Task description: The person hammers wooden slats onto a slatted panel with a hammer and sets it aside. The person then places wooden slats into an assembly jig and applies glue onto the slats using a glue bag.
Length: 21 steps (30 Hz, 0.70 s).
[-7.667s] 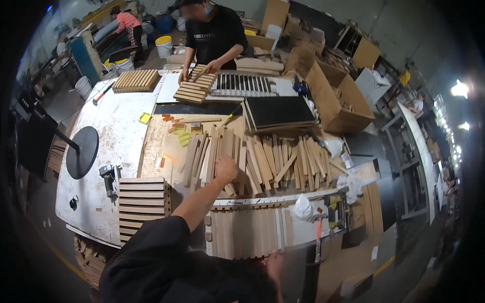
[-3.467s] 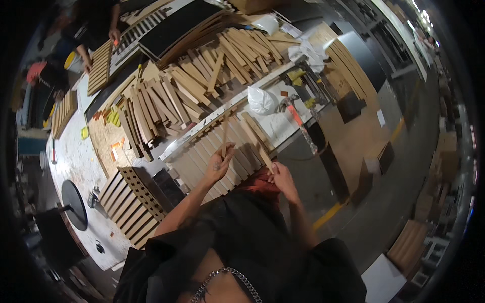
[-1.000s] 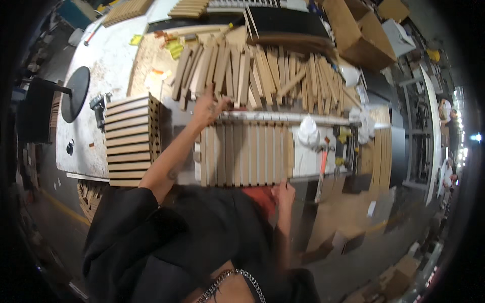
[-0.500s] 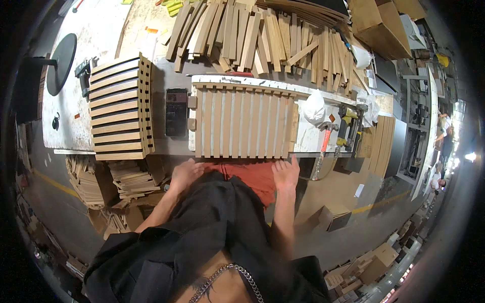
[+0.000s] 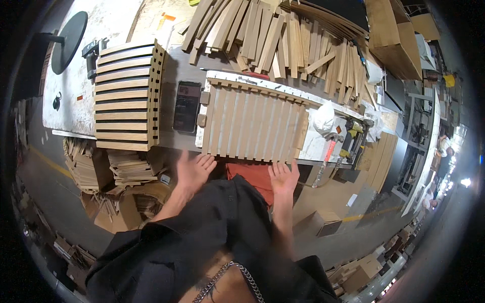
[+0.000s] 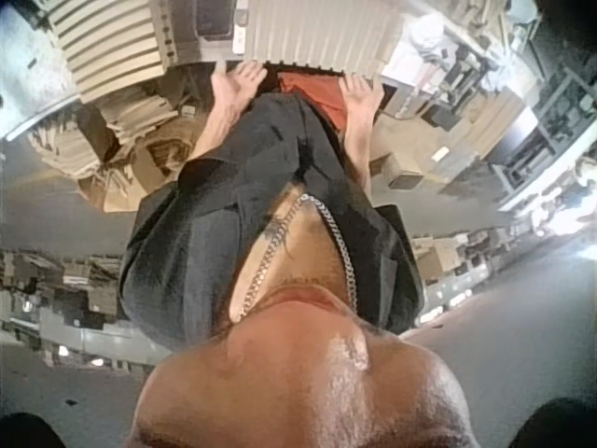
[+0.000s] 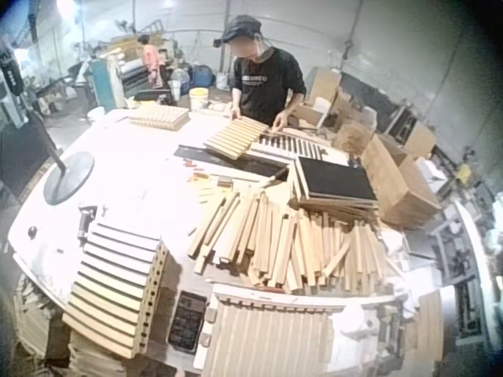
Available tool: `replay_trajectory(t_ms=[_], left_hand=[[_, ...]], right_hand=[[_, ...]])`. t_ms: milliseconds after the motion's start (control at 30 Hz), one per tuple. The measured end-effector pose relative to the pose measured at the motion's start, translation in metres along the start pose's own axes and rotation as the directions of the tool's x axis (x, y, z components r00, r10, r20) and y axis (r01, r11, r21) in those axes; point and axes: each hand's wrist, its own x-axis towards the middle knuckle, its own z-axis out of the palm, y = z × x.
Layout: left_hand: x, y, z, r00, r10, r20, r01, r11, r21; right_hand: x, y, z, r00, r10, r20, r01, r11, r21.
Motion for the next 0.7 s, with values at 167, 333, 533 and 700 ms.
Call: replay_trajectory(t_ms=[167,333,533,700], left_hand=[[0.006,-0.024,0.013,0.979,-0.195,-0.062,0.197,0.980,0.031],[0.010,-0.025,0.038,0.985,-0.167,-0.029,0.160,0.971,-0.179],[0.005,-0.032,0.035,0.987,-0.157,-0.041,0.144,0.964,-0.223],[0.011,-0.039,0.020,0.989,-0.140,-0.042,0.144,0.984,0.106]], right_hand=[[-0.008,0.043,0.011,0.963,0.251,0.102,-0.248,0.968,-0.043],[0.001,0.045,0.029,0.931,0.328,0.158,-0.332,0.943,0.003],[-0.003,0.029,0.047,0.915,0.404,0.005,-0.403,0.913,0.066],[-0.008,0.052,0.036,0.925,0.353,0.144,-0.345,0.935,-0.076]])
